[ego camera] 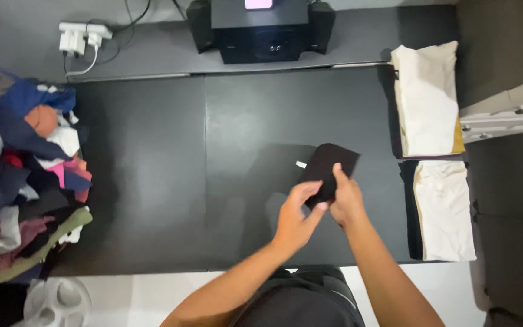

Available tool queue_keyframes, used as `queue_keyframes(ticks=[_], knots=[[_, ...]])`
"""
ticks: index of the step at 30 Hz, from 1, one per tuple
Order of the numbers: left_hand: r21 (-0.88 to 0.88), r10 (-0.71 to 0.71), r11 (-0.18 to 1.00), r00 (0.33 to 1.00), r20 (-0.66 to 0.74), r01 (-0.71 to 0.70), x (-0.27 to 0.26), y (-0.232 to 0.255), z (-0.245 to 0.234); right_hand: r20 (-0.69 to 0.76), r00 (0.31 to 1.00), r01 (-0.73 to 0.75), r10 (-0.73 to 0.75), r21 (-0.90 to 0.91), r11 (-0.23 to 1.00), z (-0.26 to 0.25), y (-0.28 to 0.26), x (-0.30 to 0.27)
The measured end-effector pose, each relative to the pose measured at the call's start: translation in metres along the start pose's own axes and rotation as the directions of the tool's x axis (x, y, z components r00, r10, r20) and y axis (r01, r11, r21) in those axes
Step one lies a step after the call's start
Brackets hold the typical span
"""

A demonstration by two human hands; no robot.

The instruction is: Folding various t-shirts on a desk and stacking them neatly.

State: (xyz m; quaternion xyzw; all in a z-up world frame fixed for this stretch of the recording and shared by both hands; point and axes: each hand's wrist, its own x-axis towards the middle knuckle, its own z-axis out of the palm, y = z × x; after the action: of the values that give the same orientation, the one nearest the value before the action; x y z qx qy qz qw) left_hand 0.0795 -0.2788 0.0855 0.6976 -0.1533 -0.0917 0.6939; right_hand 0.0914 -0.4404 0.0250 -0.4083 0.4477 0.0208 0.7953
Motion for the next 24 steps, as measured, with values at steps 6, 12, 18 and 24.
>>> queue_keyframes(ticks=[6, 12, 18, 24], knots=[[-0.73, -0.699, -0.134, 0.458, 0.549, 0.67, -0.032, -0.038, -0.004, 0.157, 0.985, 0.01, -0.07, 0.351, 0.936, -0.022, -0.038, -0.065], [-0.829, -0.324, -0.184, 0.764, 0.558, 0.528, 0.013, -0.065, 0.039, 0.135, 0.991, -0.049, -0.017, 0.471, 0.881, -0.094, -0.029, -0.102], [-0.709, -0.63, 0.019, 0.559, 0.539, 0.705, 0.037, -0.152, 0.114, 0.023, 0.997, -0.078, 0.077, 0.507, 0.858, -0.207, -0.017, -0.123], [-0.593, -0.586, 0.013, 0.487, 0.648, 0.805, 0.056, -0.109, 0.234, -0.089, 0.996, 0.024, 0.027, 0.53, 0.848, -0.334, -0.013, -0.113]])
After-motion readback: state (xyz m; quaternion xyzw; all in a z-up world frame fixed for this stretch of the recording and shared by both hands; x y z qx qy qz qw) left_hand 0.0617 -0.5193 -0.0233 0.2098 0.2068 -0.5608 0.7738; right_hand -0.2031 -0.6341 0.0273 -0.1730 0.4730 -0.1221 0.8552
